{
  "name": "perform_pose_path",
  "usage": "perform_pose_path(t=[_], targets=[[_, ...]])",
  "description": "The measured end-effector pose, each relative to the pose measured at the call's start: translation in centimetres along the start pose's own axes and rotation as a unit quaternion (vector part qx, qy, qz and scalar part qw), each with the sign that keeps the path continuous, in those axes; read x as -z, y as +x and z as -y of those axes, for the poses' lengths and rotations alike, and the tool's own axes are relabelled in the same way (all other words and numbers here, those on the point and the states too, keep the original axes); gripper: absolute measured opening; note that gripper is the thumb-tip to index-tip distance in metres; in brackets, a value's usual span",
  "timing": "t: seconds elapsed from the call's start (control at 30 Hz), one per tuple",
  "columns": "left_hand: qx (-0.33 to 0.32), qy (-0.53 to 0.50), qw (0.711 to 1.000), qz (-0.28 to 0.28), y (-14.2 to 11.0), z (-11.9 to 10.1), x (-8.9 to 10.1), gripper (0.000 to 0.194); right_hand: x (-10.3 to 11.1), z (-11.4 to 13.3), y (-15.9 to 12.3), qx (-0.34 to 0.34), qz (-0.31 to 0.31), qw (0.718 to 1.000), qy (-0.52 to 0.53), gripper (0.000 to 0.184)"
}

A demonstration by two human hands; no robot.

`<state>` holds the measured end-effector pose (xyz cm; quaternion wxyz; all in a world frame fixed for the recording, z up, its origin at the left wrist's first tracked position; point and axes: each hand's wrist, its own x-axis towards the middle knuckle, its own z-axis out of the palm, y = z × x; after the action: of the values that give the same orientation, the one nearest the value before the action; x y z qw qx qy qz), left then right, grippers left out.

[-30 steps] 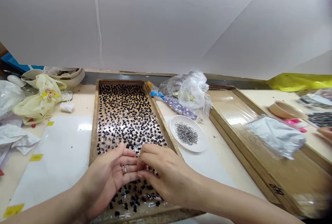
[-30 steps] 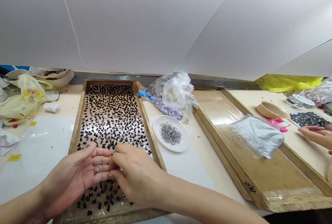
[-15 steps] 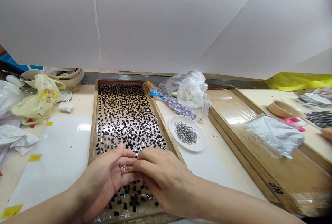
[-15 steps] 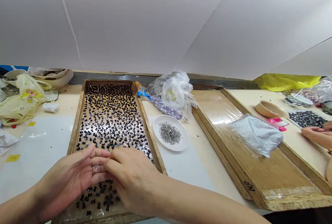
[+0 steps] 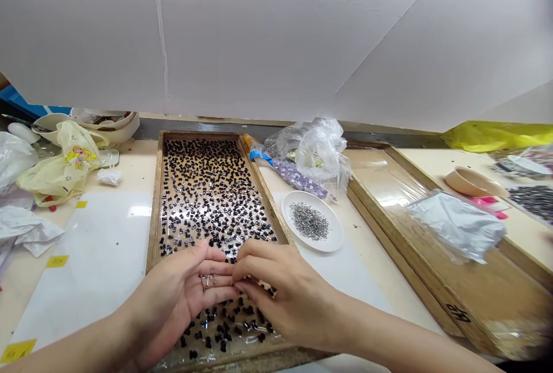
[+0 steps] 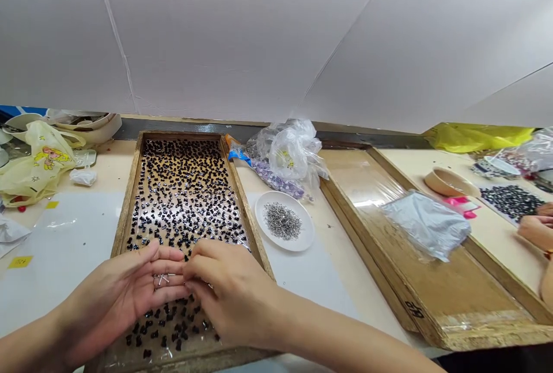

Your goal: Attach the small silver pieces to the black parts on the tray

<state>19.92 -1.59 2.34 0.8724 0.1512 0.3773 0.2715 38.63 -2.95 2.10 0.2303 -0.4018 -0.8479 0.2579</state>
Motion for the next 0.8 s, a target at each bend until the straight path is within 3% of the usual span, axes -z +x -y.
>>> perform_pose_path(t=[0.13,0.27,0.43,0.8], targets=[[0.005,0.063,0.998,-0.018,-0.2,0.2,-0.1,0.021,1.6,-3.5,0.9,-0.063,-0.069,0.995,0.021,0.009],[0.016,0.122,0.992,-0.020,-0.3,0.1,-0.3,0.024,3.0,-8.7,2.2,-0.165,-0.148,0.968,-0.120,0.010],[0.022,0.132,0.991,-0.008,-0.3,0.1,-0.3,0.019,2.4,-12.2,3.3,-0.161,-0.083,0.937,-0.299,0.019],[0.037,0.135,0.990,-0.010,0.0,0.1,-0.4,0.015,2.1,-12.7,4.3,-0.151,-0.012,0.934,-0.322,0.021]])
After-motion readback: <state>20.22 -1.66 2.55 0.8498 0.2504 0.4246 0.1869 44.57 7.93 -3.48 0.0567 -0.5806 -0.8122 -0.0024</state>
